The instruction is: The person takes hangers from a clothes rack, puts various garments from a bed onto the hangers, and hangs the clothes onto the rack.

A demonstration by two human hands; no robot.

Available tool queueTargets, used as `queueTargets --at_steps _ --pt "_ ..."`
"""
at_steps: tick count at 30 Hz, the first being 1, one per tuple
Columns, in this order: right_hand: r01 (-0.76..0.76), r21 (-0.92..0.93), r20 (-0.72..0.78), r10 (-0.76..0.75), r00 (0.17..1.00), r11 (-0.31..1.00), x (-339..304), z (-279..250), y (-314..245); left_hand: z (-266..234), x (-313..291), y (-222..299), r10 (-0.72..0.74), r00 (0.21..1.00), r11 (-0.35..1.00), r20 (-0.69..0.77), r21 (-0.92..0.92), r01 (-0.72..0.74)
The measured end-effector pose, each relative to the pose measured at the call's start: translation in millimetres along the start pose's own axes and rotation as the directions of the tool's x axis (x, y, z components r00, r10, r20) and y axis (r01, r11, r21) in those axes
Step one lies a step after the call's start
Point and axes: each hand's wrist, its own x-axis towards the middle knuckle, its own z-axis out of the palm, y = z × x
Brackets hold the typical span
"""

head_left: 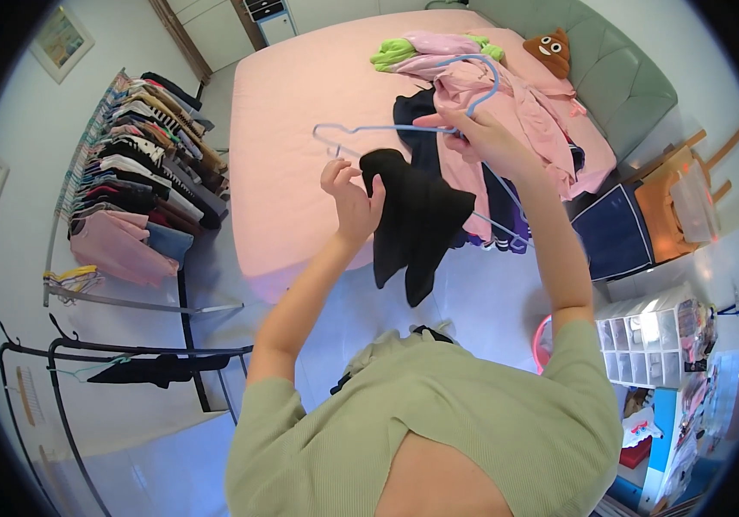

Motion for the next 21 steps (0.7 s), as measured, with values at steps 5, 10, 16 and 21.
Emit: queueTargets --at_steps 5,10,16,21 --pt "0.003 0.028 0.021 -0.003 1.000 1.000 15 26 -4 -34 -13 -32 -0.636 0.646 0.481 0.422 -0.438 0.759" --pt "0.017 -0.069 -0.036 -0.020 0.999 0.997 27 67 -13 -70 -12 -57 -0.558 0.662 0.504 0.501 -0.429 0.749" --pt "0.040 -0.150 0.120 -0.022 0.993 0.988 61 60 -4 -109 26 -56 -0.572 0.779 0.641 0.255 -0.454 0.619" --pt "-0.019 -0.154 0.250 0.057 0.967 0.988 69 68 -2 -146 63 -77 -0.554 0.811 0.832 -0.189 -0.126 0.540"
